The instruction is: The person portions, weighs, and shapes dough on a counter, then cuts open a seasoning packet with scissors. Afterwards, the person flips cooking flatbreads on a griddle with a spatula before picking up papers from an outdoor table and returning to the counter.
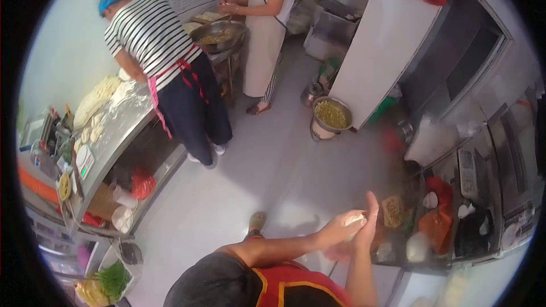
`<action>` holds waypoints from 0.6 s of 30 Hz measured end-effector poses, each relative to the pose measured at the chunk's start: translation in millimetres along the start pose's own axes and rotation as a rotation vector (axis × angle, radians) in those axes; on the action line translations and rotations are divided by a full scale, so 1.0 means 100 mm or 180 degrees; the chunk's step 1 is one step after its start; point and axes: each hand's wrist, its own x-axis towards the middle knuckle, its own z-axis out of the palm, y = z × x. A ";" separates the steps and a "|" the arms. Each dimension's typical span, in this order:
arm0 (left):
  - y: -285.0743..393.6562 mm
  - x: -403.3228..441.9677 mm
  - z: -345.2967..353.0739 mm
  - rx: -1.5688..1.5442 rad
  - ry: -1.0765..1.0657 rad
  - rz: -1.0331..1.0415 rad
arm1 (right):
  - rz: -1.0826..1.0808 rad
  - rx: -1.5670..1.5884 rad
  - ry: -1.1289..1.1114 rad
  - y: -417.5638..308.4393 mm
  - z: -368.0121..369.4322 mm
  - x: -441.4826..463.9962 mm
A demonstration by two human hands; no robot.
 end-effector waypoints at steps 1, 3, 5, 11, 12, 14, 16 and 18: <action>0.02 0.14 -0.20 -0.0438 0.0252 -0.0142 | -0.0142 0.0296 0.0076 0.01 0.20 0.18; 0.04 0.38 -0.60 -0.1299 0.0758 -0.0486 | -0.0201 0.0841 0.0147 0.00 0.58 0.55; 0.13 0.56 -1.08 -0.1128 0.1078 -0.0030 | -0.0061 0.1339 0.0147 0.02 0.86 0.96; 0.76 1.25 -2.35 0.0354 0.0836 -0.0095 | -0.2094 -0.2639 -0.0850 0.17 1.59 1.89; 0.82 1.38 -2.45 0.1028 0.0632 -0.0076 | -0.1999 -0.2453 -0.0695 0.21 1.66 2.08; 0.92 1.72 -2.67 0.2541 0.0051 -0.0052 | -0.1784 -0.2083 -0.0386 0.40 1.77 2.53; 0.95 2.21 -2.90 0.4213 -0.0786 -0.0057 | -0.1256 -0.1489 -0.0086 0.60 1.80 3.14; 0.85 2.65 -3.15 0.5970 -0.1415 0.0406 | -0.0333 -0.0681 0.0173 0.76 1.76 3.77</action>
